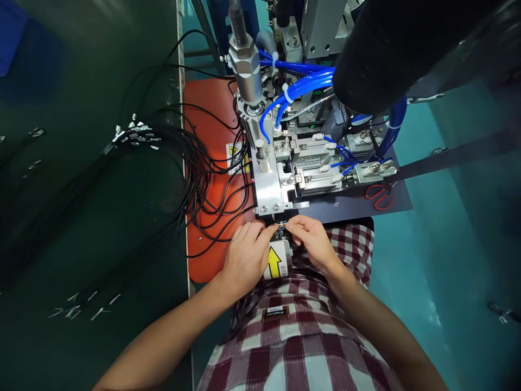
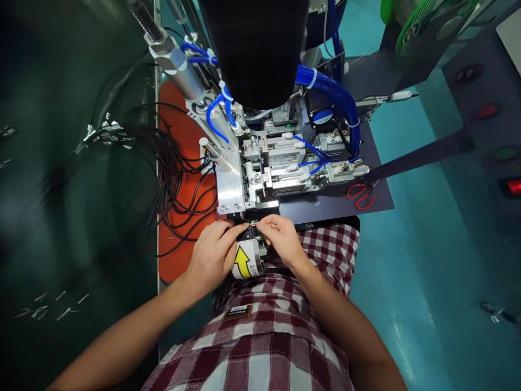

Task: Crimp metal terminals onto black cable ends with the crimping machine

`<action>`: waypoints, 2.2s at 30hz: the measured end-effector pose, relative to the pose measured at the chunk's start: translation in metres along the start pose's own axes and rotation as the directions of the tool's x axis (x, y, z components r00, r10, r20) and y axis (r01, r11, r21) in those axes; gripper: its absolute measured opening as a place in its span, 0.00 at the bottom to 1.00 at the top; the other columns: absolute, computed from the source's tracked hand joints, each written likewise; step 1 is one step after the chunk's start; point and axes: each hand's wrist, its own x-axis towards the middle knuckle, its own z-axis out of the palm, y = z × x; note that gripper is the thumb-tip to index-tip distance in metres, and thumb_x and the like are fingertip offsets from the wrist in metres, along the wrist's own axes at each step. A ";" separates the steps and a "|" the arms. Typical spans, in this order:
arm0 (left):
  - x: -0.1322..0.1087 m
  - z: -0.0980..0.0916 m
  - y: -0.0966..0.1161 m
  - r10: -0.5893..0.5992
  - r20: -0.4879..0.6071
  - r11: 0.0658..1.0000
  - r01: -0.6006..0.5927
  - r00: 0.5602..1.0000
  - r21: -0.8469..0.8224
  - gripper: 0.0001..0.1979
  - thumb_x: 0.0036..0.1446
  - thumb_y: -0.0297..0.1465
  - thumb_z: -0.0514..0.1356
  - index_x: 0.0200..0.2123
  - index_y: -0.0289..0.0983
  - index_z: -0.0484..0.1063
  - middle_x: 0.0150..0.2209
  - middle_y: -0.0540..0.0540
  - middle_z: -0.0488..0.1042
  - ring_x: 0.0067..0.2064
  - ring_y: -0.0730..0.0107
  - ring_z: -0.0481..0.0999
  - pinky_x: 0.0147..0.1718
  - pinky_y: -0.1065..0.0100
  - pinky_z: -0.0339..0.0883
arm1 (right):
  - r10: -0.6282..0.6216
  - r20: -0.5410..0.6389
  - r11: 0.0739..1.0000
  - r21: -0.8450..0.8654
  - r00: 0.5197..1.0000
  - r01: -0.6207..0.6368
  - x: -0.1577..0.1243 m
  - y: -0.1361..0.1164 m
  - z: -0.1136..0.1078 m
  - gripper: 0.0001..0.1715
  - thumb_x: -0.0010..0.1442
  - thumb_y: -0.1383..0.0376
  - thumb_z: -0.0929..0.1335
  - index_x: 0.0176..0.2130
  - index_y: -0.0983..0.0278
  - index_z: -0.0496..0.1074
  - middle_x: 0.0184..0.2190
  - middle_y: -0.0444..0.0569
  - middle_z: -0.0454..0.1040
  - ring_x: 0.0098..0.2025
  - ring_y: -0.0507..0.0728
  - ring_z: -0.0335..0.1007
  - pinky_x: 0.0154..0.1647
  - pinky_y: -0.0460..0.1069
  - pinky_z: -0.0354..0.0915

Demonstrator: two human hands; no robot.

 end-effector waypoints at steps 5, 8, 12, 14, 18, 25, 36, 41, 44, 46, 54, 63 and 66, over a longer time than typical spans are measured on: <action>0.000 0.001 -0.001 0.011 -0.017 1.000 -0.011 1.000 -0.011 0.16 0.60 0.22 0.51 0.49 0.34 0.72 0.35 0.43 0.70 0.36 0.63 0.67 0.35 0.64 0.63 | 0.051 0.046 0.980 0.192 0.998 -0.059 0.005 0.011 -0.002 0.17 0.62 0.53 0.65 0.31 0.64 0.68 0.22 0.40 0.63 0.21 0.49 0.57 0.24 0.47 0.55; 0.001 0.001 -0.002 0.025 -0.012 1.000 -0.025 1.000 -0.007 0.17 0.61 0.23 0.50 0.49 0.35 0.72 0.35 0.43 0.70 0.35 0.63 0.67 0.33 0.65 0.61 | -0.025 0.011 0.999 0.030 1.000 0.025 0.004 0.012 0.003 0.20 0.65 0.51 0.61 0.30 0.62 0.66 0.21 0.40 0.62 0.22 0.51 0.58 0.25 0.47 0.56; 0.001 0.001 -0.001 0.026 0.025 1.000 -0.027 0.999 0.014 0.17 0.61 0.23 0.50 0.50 0.35 0.72 0.36 0.43 0.71 0.34 0.63 0.66 0.32 0.64 0.61 | -0.149 -0.063 0.984 -0.109 0.987 0.142 0.006 0.015 0.013 0.17 0.66 0.55 0.62 0.29 0.62 0.64 0.22 0.40 0.61 0.24 0.51 0.56 0.27 0.48 0.55; 0.002 0.002 0.000 0.022 0.043 0.999 -0.024 0.999 0.032 0.17 0.61 0.23 0.50 0.51 0.34 0.71 0.36 0.43 0.71 0.34 0.63 0.66 0.33 0.63 0.61 | -0.152 -0.070 0.988 -0.021 0.986 0.151 0.008 0.018 0.018 0.16 0.65 0.57 0.62 0.29 0.61 0.63 0.23 0.40 0.59 0.24 0.51 0.54 0.27 0.48 0.54; 0.002 0.004 0.000 0.027 0.023 0.998 -0.028 0.999 0.051 0.17 0.61 0.24 0.49 0.50 0.34 0.71 0.35 0.42 0.71 0.34 0.62 0.66 0.32 0.63 0.61 | -0.139 -0.084 0.976 0.158 0.987 0.151 0.010 0.023 0.023 0.16 0.64 0.57 0.63 0.27 0.61 0.61 0.22 0.39 0.57 0.24 0.51 0.52 0.26 0.48 0.53; 0.000 0.009 -0.005 -0.001 -0.094 0.997 -0.006 0.996 -0.071 0.14 0.62 0.23 0.49 0.47 0.35 0.71 0.35 0.43 0.72 0.37 0.65 0.70 0.36 0.65 0.66 | -0.129 -0.058 0.978 0.155 0.990 0.137 0.010 0.024 0.021 0.17 0.63 0.53 0.63 0.28 0.61 0.61 0.22 0.39 0.58 0.24 0.51 0.53 0.26 0.47 0.55; 0.004 0.011 -0.003 0.006 -0.064 1.000 -0.008 0.998 -0.030 0.15 0.61 0.24 0.50 0.45 0.33 0.74 0.36 0.41 0.71 0.38 0.63 0.70 0.36 0.63 0.69 | -0.237 -0.188 0.971 -0.011 0.953 0.239 0.012 0.029 0.030 0.16 0.66 0.56 0.61 0.29 0.61 0.61 0.23 0.39 0.60 0.25 0.51 0.56 0.27 0.47 0.54; -0.017 0.006 -0.001 -0.138 -0.102 0.974 0.116 0.985 -0.193 0.19 0.63 0.24 0.49 0.54 0.38 0.68 0.44 0.41 0.68 0.47 0.64 0.70 0.44 0.61 0.70 | -0.269 -0.163 0.963 -0.013 0.949 0.271 0.014 0.031 0.027 0.16 0.66 0.55 0.60 0.29 0.61 0.60 0.23 0.40 0.61 0.24 0.52 0.57 0.26 0.47 0.54; -0.043 0.001 0.000 -0.235 -0.088 0.970 0.227 0.968 -0.088 0.22 0.64 0.26 0.49 0.61 0.39 0.60 0.52 0.38 0.65 0.53 0.60 0.67 0.51 0.55 0.66 | -0.271 -0.154 0.962 0.000 0.950 0.275 0.015 0.032 0.027 0.18 0.65 0.54 0.61 0.28 0.61 0.60 0.23 0.40 0.61 0.24 0.52 0.57 0.27 0.47 0.54; -0.055 -0.001 -0.001 -0.233 -0.069 0.972 0.235 0.970 0.021 0.24 0.65 0.28 0.50 0.63 0.39 0.57 0.56 0.37 0.64 0.56 0.56 0.65 0.55 0.50 0.63 | -0.266 -0.160 0.962 0.013 0.950 0.272 0.015 0.033 0.027 0.18 0.65 0.54 0.61 0.28 0.61 0.60 0.23 0.40 0.62 0.25 0.52 0.57 0.27 0.48 0.54; -0.057 0.005 -0.007 -0.215 -0.059 0.950 0.223 0.975 0.217 0.23 0.65 0.33 0.51 0.62 0.35 0.60 0.60 0.35 0.63 0.60 0.51 0.61 0.56 0.50 0.63 | -0.239 -0.125 0.969 0.037 0.963 0.245 0.015 0.029 0.021 0.18 0.65 0.53 0.62 0.28 0.61 0.63 0.22 0.41 0.63 0.25 0.52 0.58 0.27 0.48 0.55; -0.056 0.000 -0.003 -0.253 -0.066 0.949 0.260 0.965 0.178 0.22 0.65 0.33 0.50 0.61 0.37 0.62 0.58 0.36 0.66 0.59 0.54 0.64 0.55 0.53 0.66 | -0.105 -0.159 0.983 0.133 0.982 0.127 0.003 0.046 -0.013 0.23 0.65 0.47 0.60 0.31 0.62 0.64 0.21 0.39 0.60 0.20 0.50 0.52 0.22 0.47 0.52; -0.053 0.004 -0.006 -0.259 -0.064 0.943 0.267 0.964 0.197 0.23 0.66 0.34 0.49 0.62 0.36 0.62 0.59 0.37 0.66 0.60 0.54 0.64 0.57 0.53 0.64 | -0.082 -0.194 0.984 0.137 0.978 0.110 -0.002 0.050 -0.019 0.24 0.64 0.46 0.60 0.31 0.63 0.65 0.20 0.39 0.59 0.21 0.50 0.52 0.22 0.46 0.52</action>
